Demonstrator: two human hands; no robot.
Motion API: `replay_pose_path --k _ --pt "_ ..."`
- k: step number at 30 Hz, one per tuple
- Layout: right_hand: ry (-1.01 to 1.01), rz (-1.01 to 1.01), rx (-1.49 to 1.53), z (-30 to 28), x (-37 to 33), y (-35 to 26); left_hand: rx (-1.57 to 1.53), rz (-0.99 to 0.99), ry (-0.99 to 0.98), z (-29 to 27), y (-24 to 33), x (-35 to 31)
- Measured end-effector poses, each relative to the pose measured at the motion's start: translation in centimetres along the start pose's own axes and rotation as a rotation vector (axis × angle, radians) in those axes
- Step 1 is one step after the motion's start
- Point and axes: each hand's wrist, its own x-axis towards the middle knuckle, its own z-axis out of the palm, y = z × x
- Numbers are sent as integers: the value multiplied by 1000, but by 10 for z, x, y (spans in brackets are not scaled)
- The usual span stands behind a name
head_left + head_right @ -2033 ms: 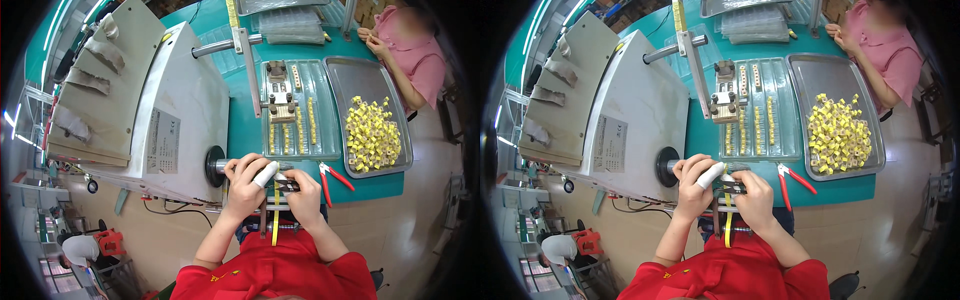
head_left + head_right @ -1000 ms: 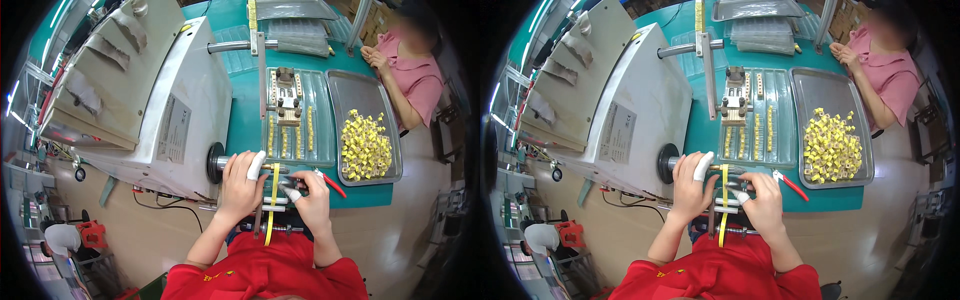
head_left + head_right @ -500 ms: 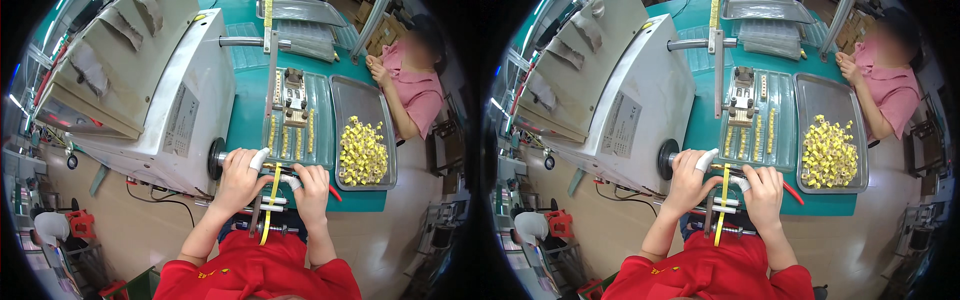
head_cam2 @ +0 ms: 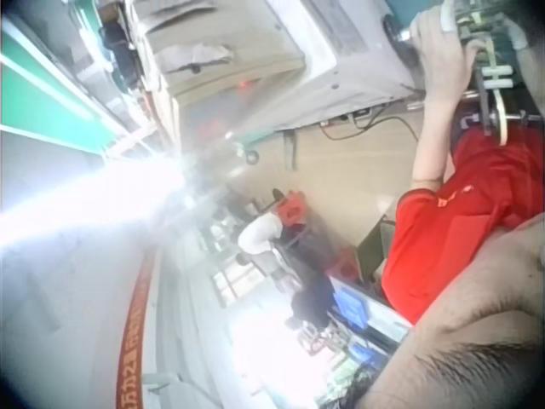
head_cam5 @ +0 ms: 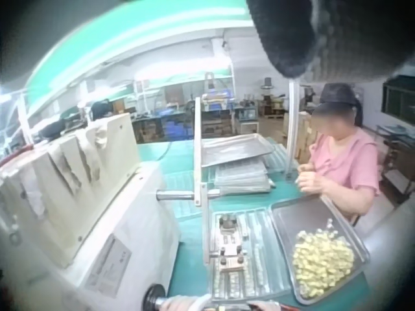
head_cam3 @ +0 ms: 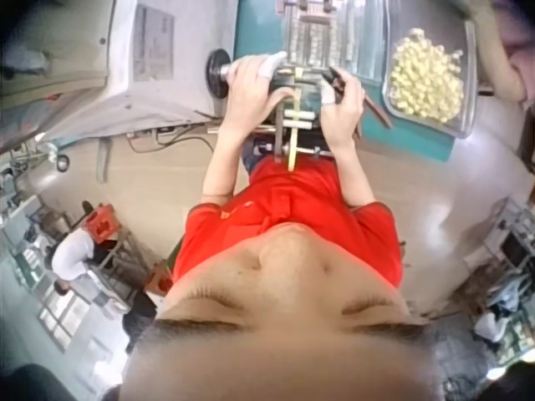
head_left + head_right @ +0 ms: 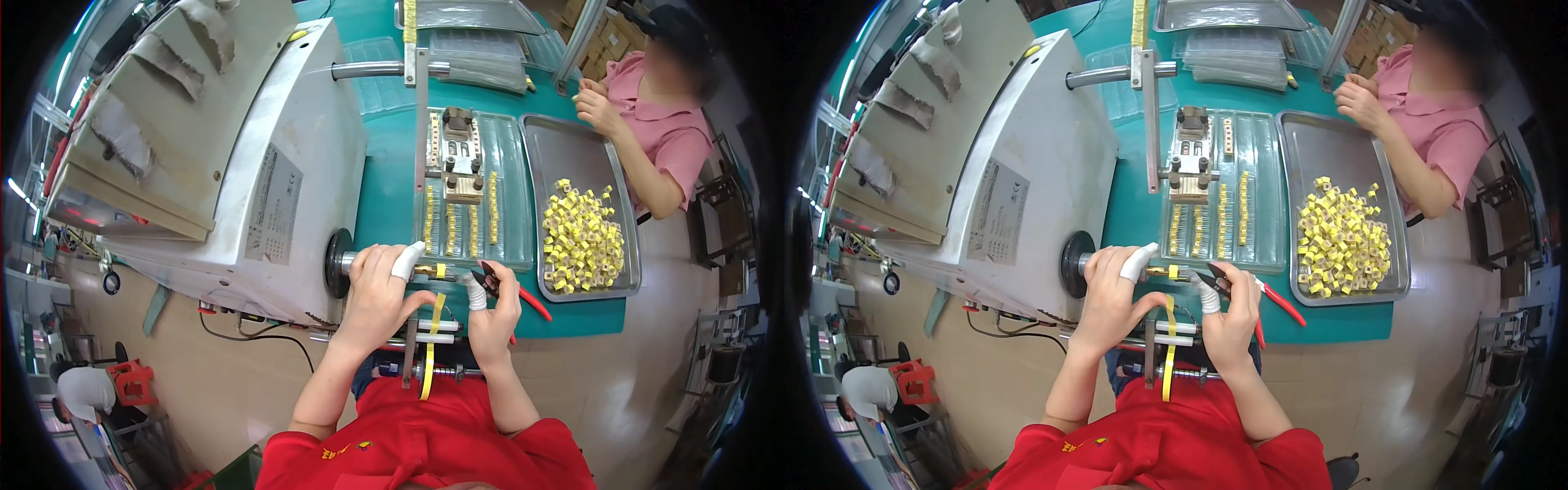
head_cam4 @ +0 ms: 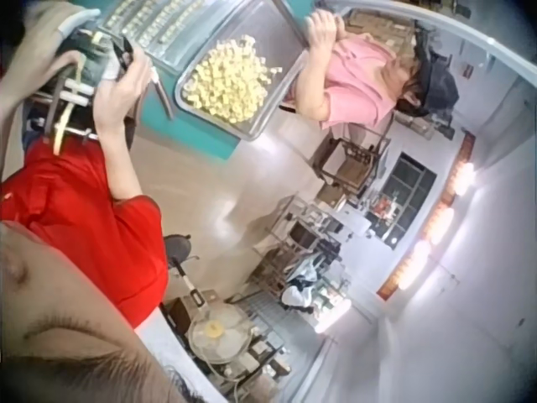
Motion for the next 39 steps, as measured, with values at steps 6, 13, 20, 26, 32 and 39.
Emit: replay_pose_path --k 6,13,20,26,32,39 --pt "-417 505 641 16 6 8 32 -3 6 2 1 -2" --pt "-9 496 912 21 -3 44 32 21 4 2 3 -1" --pt "271 214 -250 -67 22 60 47 19 12 2 1 -2" --pt "220 113 -450 -82 27 63 53 9 27 3 0 -1" --pt "-194 -171 -572 -38 39 67 -3 -8 -13 0 1 -2" --pt "-309 -170 -633 -22 57 78 -24 -3 -5 0 -1 -5"
